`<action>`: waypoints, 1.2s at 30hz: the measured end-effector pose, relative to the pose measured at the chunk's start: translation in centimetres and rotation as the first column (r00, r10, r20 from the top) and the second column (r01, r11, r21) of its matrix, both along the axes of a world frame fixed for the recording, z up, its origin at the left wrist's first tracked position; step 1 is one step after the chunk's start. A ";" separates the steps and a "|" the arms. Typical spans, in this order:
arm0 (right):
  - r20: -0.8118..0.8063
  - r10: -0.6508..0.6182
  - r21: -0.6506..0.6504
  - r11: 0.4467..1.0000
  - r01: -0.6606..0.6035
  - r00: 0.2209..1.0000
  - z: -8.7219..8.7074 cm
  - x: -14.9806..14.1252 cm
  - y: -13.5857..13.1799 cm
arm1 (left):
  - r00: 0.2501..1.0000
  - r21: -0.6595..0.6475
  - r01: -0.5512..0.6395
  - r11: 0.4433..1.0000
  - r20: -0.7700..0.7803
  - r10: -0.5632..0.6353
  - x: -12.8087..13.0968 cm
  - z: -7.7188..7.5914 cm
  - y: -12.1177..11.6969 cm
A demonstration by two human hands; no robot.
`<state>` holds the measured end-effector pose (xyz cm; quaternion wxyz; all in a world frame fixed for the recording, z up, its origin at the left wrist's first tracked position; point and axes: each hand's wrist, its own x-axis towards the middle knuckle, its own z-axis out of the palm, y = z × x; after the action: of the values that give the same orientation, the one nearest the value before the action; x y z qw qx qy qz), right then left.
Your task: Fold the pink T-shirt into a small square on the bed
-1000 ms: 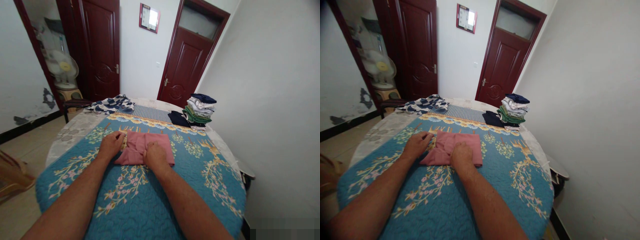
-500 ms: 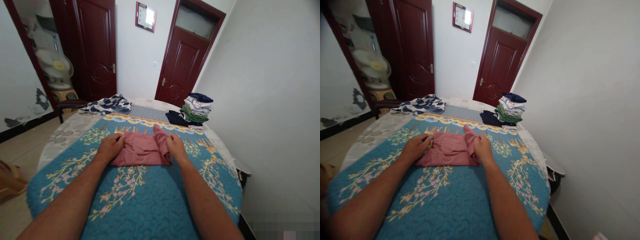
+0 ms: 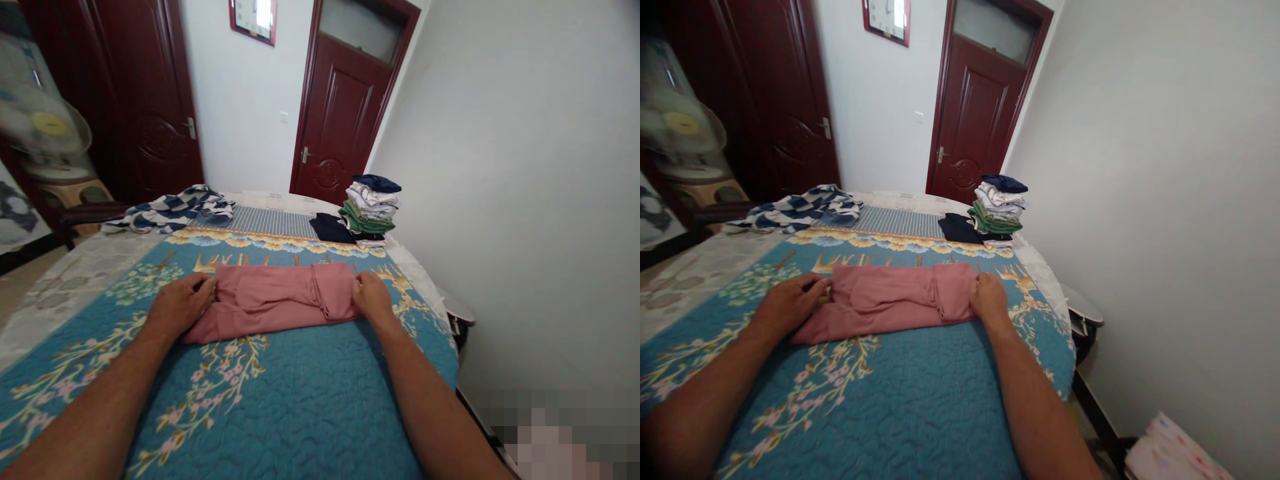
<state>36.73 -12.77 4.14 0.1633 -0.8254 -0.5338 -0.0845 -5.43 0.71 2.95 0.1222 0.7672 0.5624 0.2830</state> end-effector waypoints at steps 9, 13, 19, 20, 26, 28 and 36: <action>0.046 0.093 -0.150 0.985 -0.085 0.995 0.5 -8.9 2.6 | 1.000 -0.012 0.027 1.000 -0.001 -0.027 0.1 -0.4 0.3; 0.036 0.093 -0.200 0.976 -0.084 0.995 0.4 -8.9 3.6 | 1.000 -0.023 0.026 0.999 -0.001 -0.026 0.1 -0.4 0.3; -0.482 0.031 -0.089 0.992 -0.084 0.876 0.6 -3.8 4.7 | 1.000 -0.036 0.028 0.999 0.008 -0.028 0.1 -0.4 0.2; -0.628 0.019 -0.062 0.995 -0.074 0.778 0.5 -2.6 4.7 | 1.000 -0.040 0.027 0.999 0.003 -0.027 0.1 -0.4 0.2; -0.861 0.027 0.036 0.999 0.008 0.508 0.4 4.6 3.0 | 0.999 -0.079 0.037 0.996 -0.019 -0.039 0.1 -0.1 0.3; -0.890 0.042 0.073 0.996 0.049 0.454 0.8 7.1 2.3 | 0.999 -0.107 0.025 0.994 -0.031 -0.028 0.1 0.1 0.3; -0.918 0.030 0.096 0.984 0.149 0.395 2.7 15.0 -0.1 | 0.994 -0.159 0.023 0.987 -0.105 -0.040 -0.1 0.6 0.4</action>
<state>51.68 -12.90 6.84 0.4930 -0.7382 -0.3174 0.3336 -5.50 1.08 3.57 0.1564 0.7783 0.5763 0.1942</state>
